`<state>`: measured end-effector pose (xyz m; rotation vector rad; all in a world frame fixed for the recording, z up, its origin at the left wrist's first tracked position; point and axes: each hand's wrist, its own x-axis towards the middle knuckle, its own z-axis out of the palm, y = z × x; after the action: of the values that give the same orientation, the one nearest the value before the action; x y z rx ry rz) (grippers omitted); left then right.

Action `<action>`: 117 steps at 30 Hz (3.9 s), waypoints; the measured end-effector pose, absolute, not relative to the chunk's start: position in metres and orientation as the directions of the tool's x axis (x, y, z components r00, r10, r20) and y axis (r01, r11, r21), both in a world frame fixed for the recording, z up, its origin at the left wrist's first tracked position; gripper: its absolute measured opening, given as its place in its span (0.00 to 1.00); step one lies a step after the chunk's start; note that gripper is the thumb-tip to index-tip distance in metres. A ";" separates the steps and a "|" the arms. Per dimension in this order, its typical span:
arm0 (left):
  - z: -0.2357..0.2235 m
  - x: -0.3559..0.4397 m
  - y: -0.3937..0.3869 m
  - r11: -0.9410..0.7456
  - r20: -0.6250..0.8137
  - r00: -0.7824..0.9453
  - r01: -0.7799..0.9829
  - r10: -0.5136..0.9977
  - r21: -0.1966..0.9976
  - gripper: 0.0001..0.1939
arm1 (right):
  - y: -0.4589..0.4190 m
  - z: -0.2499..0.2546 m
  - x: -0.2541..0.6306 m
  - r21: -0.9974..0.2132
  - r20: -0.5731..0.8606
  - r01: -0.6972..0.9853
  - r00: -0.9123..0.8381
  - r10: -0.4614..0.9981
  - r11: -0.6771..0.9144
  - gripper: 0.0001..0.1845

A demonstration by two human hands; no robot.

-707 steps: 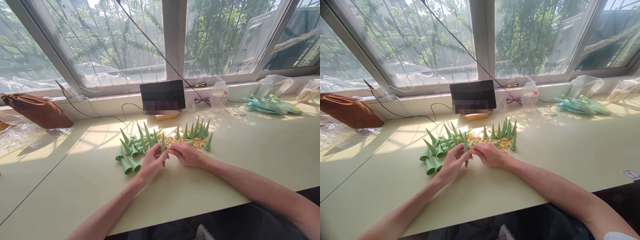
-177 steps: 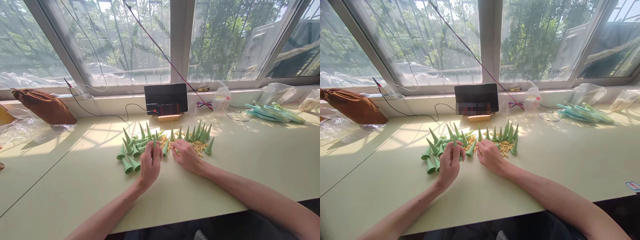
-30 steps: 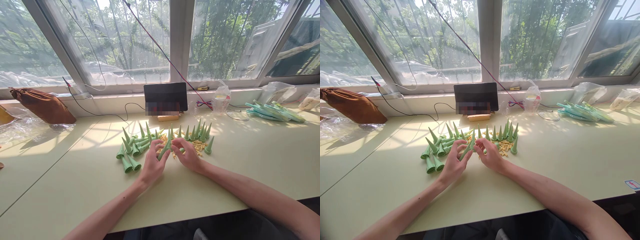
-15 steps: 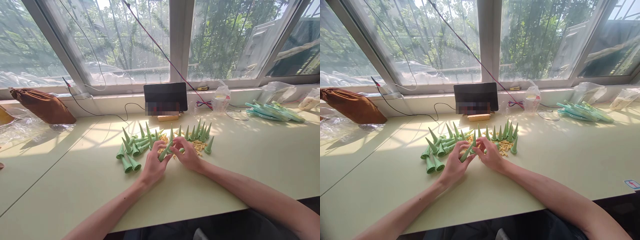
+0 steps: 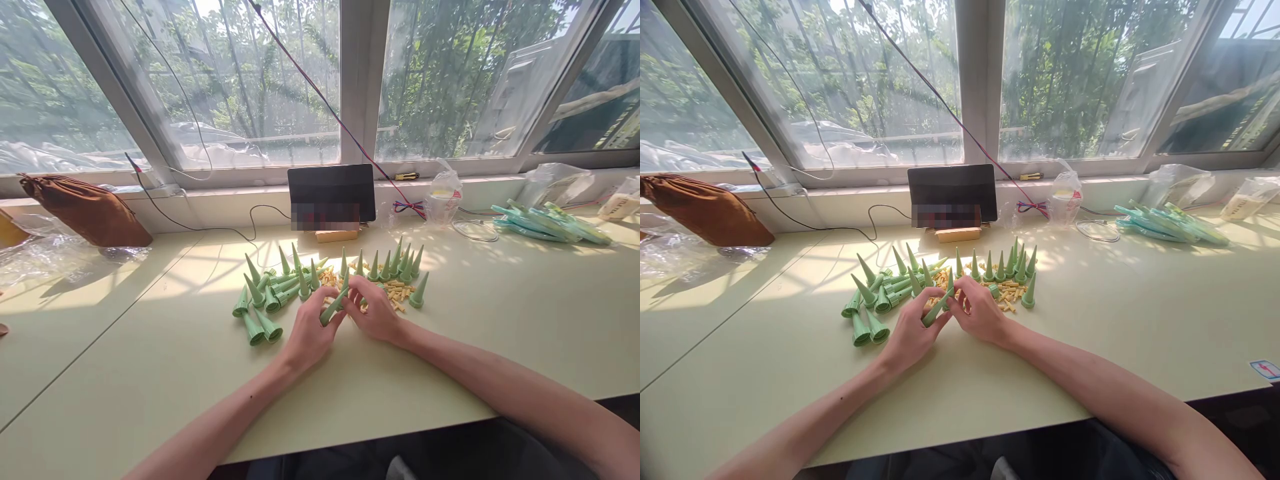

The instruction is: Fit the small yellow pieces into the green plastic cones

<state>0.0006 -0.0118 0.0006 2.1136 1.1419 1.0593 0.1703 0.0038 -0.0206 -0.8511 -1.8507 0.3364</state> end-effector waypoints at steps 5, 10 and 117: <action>0.001 0.000 -0.012 -0.529 0.412 0.335 0.482 0.848 0.698 0.09 | 0.004 -0.021 0.170 -0.586 0.688 0.425 -0.187 0.701 0.689 0.05; 0.000 -0.002 -0.010 -0.518 0.420 0.304 0.492 0.855 0.700 0.09 | 0.004 -0.020 0.169 -0.611 0.668 0.435 -0.164 0.726 0.661 0.03; 0.000 -0.001 -0.008 -0.565 0.352 0.453 0.533 0.819 0.630 0.06 | 0.001 -0.026 0.172 -0.528 0.738 0.424 -0.199 0.644 0.736 0.13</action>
<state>-0.0007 -0.0085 -0.0005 2.2758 1.1356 0.8949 0.1725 0.0013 -0.0261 -0.8319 -1.8333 0.2486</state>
